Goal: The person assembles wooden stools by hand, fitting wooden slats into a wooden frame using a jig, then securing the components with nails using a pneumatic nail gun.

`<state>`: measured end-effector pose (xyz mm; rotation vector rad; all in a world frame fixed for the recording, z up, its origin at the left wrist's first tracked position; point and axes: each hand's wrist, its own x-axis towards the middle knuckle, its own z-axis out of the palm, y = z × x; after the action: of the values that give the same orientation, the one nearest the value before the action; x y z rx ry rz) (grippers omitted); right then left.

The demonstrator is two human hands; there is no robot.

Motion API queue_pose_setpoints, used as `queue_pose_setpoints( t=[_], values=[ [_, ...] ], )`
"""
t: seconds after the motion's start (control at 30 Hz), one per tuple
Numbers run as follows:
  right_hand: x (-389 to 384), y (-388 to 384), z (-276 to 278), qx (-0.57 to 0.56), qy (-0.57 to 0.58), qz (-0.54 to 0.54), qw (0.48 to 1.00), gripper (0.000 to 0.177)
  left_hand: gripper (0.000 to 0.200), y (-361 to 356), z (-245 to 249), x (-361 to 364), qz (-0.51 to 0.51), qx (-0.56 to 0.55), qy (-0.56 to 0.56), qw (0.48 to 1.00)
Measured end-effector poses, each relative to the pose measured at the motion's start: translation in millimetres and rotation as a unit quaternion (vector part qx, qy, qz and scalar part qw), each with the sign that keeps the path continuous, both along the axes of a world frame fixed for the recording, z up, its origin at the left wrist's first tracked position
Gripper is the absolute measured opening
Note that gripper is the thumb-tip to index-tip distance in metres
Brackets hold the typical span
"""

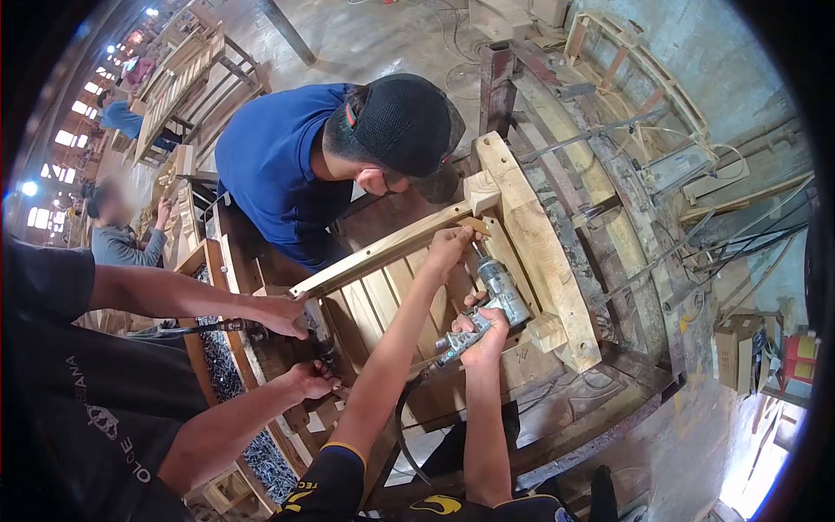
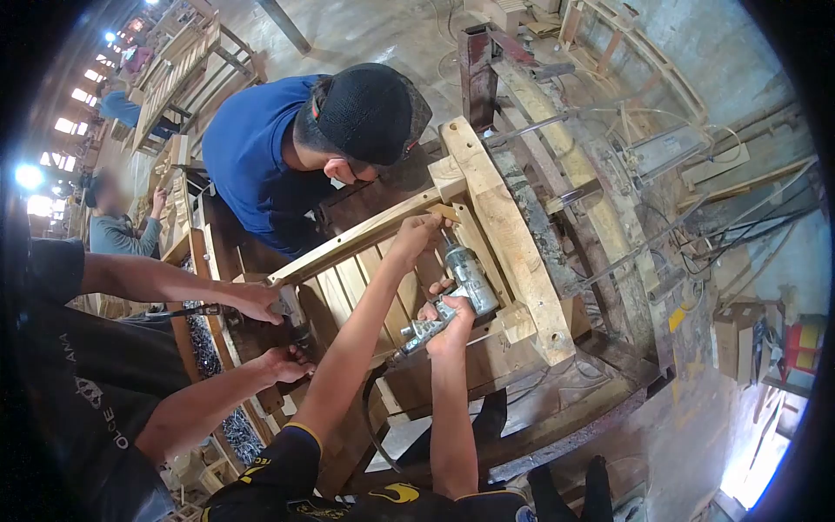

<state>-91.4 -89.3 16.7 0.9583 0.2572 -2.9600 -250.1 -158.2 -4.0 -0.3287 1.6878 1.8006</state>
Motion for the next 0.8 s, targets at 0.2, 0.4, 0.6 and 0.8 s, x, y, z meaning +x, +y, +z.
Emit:
queue_pose_setpoints(
  t=[0.2, 0.4, 0.6, 0.8],
  values=[
    [-0.3, -1.6, -6.8, 0.000, 0.019, -0.006, 1.000, 0.027, 0.033, -7.8, -12.0, -6.5, -0.023, 0.052, -0.014, 0.998],
    [-11.0, -3.2, -11.7, -0.004, 0.011, 0.002, 1.000, 0.026, 0.031, -2.2, 4.1, -0.1, 0.009, -0.015, -0.007, 1.000],
    [-19.3, -4.2, -12.4, 0.025, -0.009, 0.008, 1.000, 0.018, 0.022, -56.0, 36.5, 47.7, 0.141, 0.114, -0.069, 0.981],
    [-25.2, -1.3, -15.0, 0.017, -0.018, 0.016, 1.000, 0.017, 0.022, -110.2, 94.6, 106.4, 0.181, 0.111, -0.051, 0.976]
  ],
)
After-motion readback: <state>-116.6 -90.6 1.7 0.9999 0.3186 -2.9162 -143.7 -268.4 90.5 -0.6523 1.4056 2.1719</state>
